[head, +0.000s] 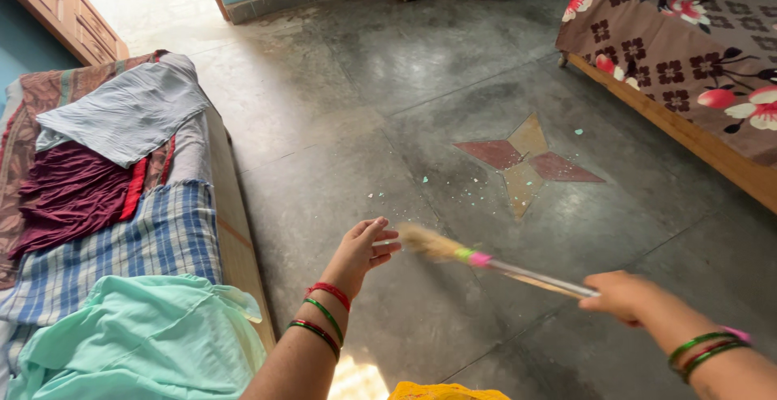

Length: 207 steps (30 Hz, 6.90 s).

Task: The person sweeps a tiled floor in a bedroom using a broom with a pink handle. They gather small pieces of debris into a pile near a star-shaped floor design, moving between two beds.

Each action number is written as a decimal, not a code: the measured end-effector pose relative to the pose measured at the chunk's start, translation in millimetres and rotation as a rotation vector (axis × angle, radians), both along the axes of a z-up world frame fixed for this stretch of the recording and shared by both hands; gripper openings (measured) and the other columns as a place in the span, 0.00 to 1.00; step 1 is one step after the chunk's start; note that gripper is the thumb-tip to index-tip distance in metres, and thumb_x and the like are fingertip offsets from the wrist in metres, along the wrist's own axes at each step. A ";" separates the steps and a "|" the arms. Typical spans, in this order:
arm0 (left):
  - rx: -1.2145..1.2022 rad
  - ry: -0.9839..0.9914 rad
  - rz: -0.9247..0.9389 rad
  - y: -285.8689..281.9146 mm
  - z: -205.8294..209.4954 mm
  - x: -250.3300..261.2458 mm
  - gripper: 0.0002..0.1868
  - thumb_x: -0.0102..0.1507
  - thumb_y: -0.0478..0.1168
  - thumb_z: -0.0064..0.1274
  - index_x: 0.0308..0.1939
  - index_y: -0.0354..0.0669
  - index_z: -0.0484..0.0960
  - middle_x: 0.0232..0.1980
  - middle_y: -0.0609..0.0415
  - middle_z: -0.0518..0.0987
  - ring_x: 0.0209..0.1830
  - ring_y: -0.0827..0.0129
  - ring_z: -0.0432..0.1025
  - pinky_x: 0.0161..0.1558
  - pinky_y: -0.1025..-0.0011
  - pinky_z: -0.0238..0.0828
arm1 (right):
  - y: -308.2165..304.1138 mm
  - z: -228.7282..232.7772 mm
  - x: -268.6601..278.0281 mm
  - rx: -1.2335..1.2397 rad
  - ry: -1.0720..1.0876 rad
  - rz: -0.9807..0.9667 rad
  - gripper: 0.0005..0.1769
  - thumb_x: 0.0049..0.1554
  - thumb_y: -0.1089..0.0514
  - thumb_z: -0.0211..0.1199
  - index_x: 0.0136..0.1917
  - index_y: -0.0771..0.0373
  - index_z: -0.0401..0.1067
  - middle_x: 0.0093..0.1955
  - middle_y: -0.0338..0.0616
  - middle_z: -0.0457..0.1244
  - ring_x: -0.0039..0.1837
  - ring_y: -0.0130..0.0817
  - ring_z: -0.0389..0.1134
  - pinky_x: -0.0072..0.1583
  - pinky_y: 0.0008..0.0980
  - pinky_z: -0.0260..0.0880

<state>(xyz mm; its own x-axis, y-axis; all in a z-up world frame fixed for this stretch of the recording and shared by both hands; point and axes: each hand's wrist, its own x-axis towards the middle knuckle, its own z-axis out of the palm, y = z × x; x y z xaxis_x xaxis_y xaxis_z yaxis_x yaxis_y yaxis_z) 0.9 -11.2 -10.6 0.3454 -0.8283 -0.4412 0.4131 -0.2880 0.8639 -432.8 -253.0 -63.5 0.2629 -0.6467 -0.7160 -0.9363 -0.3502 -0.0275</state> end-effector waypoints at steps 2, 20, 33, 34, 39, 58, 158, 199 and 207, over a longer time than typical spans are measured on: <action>0.016 -0.006 0.002 6.4 -0.6 0.8 0.30 0.66 0.55 0.48 0.66 0.41 0.71 0.62 0.46 0.79 0.59 0.60 0.78 0.62 0.64 0.72 | -14.7 -17.0 -9.9 -0.054 0.091 -0.017 0.19 0.60 0.41 0.64 0.59 0.53 0.73 0.36 0.46 0.72 0.35 0.41 0.77 0.39 0.42 0.75; 0.047 -0.013 -0.003 -5.5 -1.4 13.7 0.30 0.65 0.55 0.48 0.66 0.42 0.71 0.61 0.47 0.80 0.58 0.61 0.78 0.61 0.64 0.71 | 19.5 -12.4 35.4 0.069 -0.020 -0.156 0.22 0.61 0.43 0.64 0.64 0.52 0.68 0.30 0.50 0.66 0.30 0.43 0.70 0.35 0.44 0.69; 0.031 -0.009 -0.029 -13.3 -1.6 11.1 0.29 0.66 0.55 0.47 0.66 0.42 0.71 0.61 0.48 0.80 0.58 0.62 0.78 0.61 0.65 0.72 | 16.0 -48.9 39.0 0.097 0.152 0.007 0.18 0.62 0.41 0.62 0.56 0.55 0.72 0.34 0.46 0.71 0.34 0.37 0.74 0.38 0.41 0.71; 0.036 -0.009 -0.029 -15.8 -0.5 10.9 0.29 0.66 0.55 0.47 0.66 0.42 0.72 0.61 0.48 0.80 0.58 0.61 0.78 0.61 0.65 0.72 | 19.1 -34.6 39.5 0.103 0.099 -0.038 0.18 0.62 0.42 0.62 0.56 0.56 0.72 0.34 0.47 0.69 0.33 0.38 0.73 0.37 0.42 0.70; 0.052 -0.016 -0.040 -24.9 0.4 12.3 0.29 0.66 0.55 0.47 0.65 0.42 0.72 0.61 0.48 0.80 0.57 0.61 0.77 0.61 0.64 0.72 | 17.1 -12.5 32.8 0.035 -0.048 -0.215 0.19 0.61 0.43 0.64 0.55 0.59 0.71 0.30 0.48 0.67 0.29 0.39 0.68 0.34 0.42 0.66; 0.101 0.000 -0.055 -57.2 -4.5 -9.7 0.29 0.65 0.54 0.48 0.65 0.42 0.72 0.61 0.46 0.80 0.58 0.60 0.78 0.61 0.64 0.73 | 13.4 -134.6 86.5 0.707 -1.294 -1.608 0.09 0.54 0.64 0.61 0.36 0.62 0.62 0.30 0.40 0.61 0.31 0.29 0.64 0.34 0.28 0.68; 0.058 0.056 -0.142 -629.1 -10.4 -235.9 0.27 0.68 0.53 0.44 0.66 0.40 0.73 0.59 0.47 0.81 0.56 0.60 0.78 0.58 0.65 0.74 | -477.3 -104.5 -335.1 0.125 0.031 -0.420 0.23 0.58 0.68 0.59 0.66 0.64 0.61 0.36 0.55 0.70 0.32 0.43 0.72 0.32 0.42 0.71; 0.038 -0.020 0.066 -604.9 5.9 -444.3 0.27 0.67 0.54 0.48 0.63 0.41 0.73 0.56 0.51 0.81 0.54 0.63 0.78 0.57 0.65 0.73 | -586.2 -48.2 -469.9 0.195 -0.256 -0.211 0.25 0.56 0.65 0.60 0.66 0.55 0.64 0.34 0.50 0.67 0.28 0.38 0.69 0.30 0.39 0.67; 0.058 0.006 0.105 -598.4 11.1 -446.0 0.25 0.66 0.53 0.47 0.62 0.42 0.73 0.56 0.50 0.81 0.54 0.63 0.78 0.59 0.64 0.73 | -606.0 -123.5 -472.9 0.173 -0.126 -0.395 0.17 0.58 0.66 0.60 0.60 0.73 0.66 0.31 0.53 0.68 0.26 0.37 0.68 0.28 0.36 0.69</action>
